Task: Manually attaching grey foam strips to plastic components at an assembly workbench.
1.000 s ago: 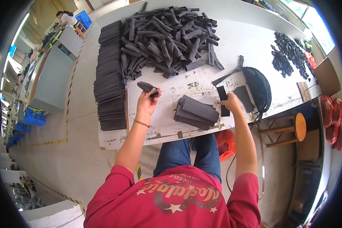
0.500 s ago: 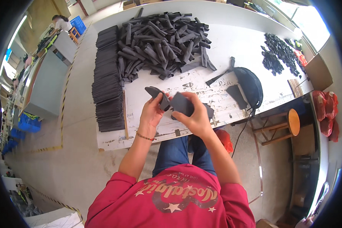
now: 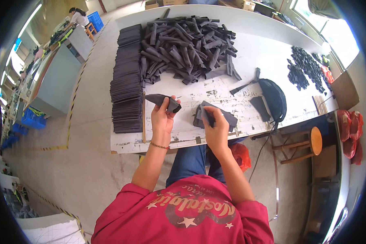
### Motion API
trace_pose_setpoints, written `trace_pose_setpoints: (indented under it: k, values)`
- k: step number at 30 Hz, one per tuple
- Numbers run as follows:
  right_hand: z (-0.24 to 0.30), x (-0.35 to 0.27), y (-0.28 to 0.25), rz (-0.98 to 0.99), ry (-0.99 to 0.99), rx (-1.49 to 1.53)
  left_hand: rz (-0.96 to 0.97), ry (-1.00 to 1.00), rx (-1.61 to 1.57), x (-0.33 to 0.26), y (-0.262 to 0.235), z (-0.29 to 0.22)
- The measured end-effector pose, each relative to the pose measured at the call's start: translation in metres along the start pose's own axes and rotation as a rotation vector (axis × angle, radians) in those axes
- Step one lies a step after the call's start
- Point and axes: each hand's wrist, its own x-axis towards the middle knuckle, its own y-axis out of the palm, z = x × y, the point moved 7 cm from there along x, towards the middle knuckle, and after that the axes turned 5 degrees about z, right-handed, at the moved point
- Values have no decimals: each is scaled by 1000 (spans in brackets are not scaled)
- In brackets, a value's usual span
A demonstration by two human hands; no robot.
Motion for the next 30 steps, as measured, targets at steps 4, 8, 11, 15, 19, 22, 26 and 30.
trace_pose_setpoints:
  k: [4, 8, 11, 15, 19, 22, 26, 30]
  values:
    - [-6, 8, 24, 87, 155, 185, 37, 2, 130, -13, 11, 6]
    - [-8, 10, 44, 153, 63, 137, 35, 15, 142, -13, 4, 12]
    - [-8, 8, 14, -106, 37, -89, 27, 74, 33, -11, 5, -8]
    - [-11, 9, 19, 52, 152, 190, 42, 52, 41, -11, 2, -7]
    - [11, 9, 46, 181, -54, 15, 52, -14, 43, -18, 6, 8]
    - [10, 10, 41, 78, -33, -25, 46, -21, 56, -22, 8, 10]
    - [6, 7, 33, -58, 11, -26, 53, 74, 55, -27, 13, 4]
    - [5, 3, 38, -41, 81, 97, 68, 70, 40, -26, 11, 4]
